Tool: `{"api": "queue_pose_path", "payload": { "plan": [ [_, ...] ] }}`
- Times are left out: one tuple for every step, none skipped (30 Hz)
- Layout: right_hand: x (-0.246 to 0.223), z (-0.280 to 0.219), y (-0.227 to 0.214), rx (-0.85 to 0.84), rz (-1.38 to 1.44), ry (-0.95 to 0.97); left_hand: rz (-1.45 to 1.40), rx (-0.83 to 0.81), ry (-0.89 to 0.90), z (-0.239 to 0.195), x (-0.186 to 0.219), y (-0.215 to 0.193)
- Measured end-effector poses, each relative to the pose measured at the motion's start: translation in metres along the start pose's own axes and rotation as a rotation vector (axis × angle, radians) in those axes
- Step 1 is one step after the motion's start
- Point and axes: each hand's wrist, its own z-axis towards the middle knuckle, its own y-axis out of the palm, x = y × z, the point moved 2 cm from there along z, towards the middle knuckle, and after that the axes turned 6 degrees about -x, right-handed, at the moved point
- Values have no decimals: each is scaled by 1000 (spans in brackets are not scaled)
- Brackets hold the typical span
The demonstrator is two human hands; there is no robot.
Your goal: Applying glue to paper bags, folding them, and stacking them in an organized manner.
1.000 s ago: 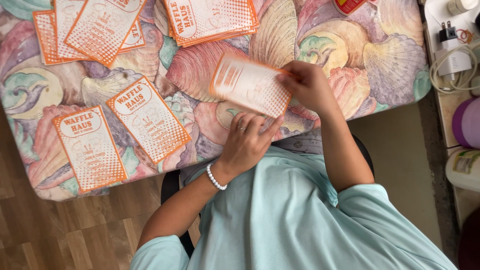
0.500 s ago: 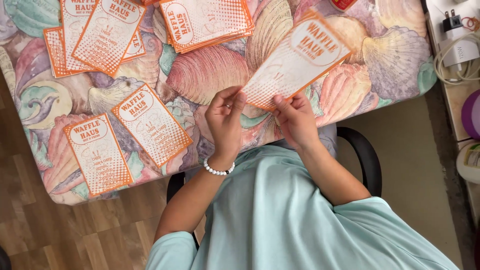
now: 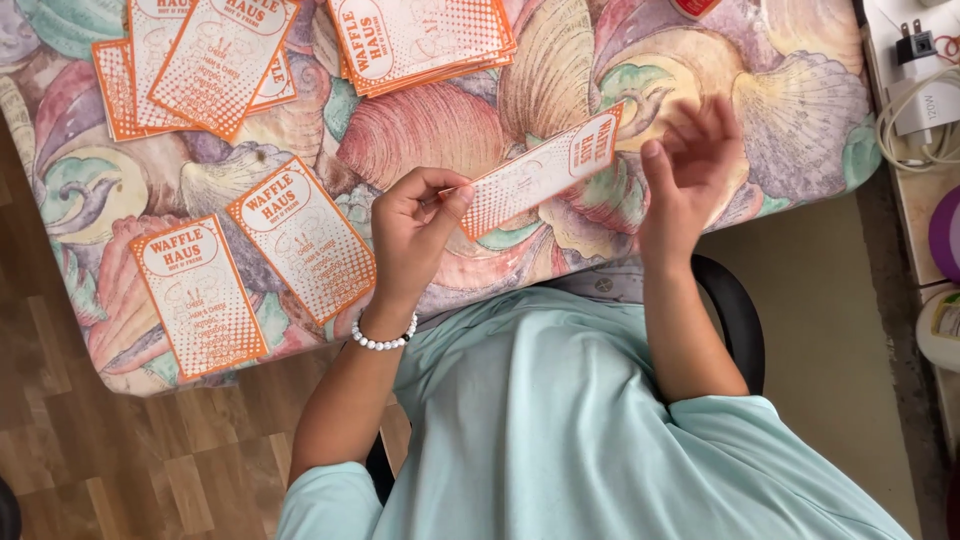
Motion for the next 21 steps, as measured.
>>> {"api": "queue_pose_path", "payload": {
  "plan": [
    [-17, 3, 4, 24, -246, -233, 65, -44, 5, -1, 7, 0],
    [-34, 5, 6, 17, -238, -234, 69, -35, 6, -2, 15, 1],
    [-52, 6, 11, -52, -359, -317, 209, -61, 123, -2, 26, 3],
    [-69, 4, 14, -121, -479, -395, 349, -92, 233, -5, 36, 6],
    [-81, 3, 19, -127, -472, -392, 355, -85, 227, -5, 39, 6],
    [-92, 0, 25, -311, -503, -357, 391, -118, 302, -6, 44, 9],
    [-104, -4, 31, -495, -530, -319, 428, -152, 377, -7, 48, 11],
    [-103, -5, 35, -496, -529, -324, 430, -150, 380, -8, 49, 12],
    [-102, -7, 40, -583, -638, -309, 467, -158, 412, -8, 51, 13],
    [-101, -9, 45, -669, -750, -293, 503, -167, 442, -10, 52, 15],
    [-100, -6, 50, -670, -750, -295, 503, -165, 444, -10, 54, 16],
    [-100, -4, 57, -709, -757, -405, 503, -170, 428, -12, 55, 16],
    [-100, -2, 64, -747, -762, -515, 503, -175, 412, -13, 56, 17],
    [-99, -3, 66, -749, -760, -516, 505, -173, 410, -13, 56, 17],
    [-98, -3, 68, -760, -726, -489, 498, -168, 397, -14, 55, 17],
    [-96, -3, 70, -770, -691, -464, 492, -163, 384, -14, 55, 17],
    [-96, -3, 71, -772, -687, -466, 494, -159, 383, -14, 54, 17],
    [-95, -4, 71, -779, -658, -442, 472, -172, 364, -14, 52, 16],
    [-94, -4, 72, -786, -630, -418, 450, -184, 344, -15, 50, 16],
    [-92, -4, 72, -788, -628, -416, 451, -183, 341, -15, 50, 15],
    [-90, -4, 71, -790, -640, -402, 418, -181, 309, -14, 49, 15]
  ]
}}
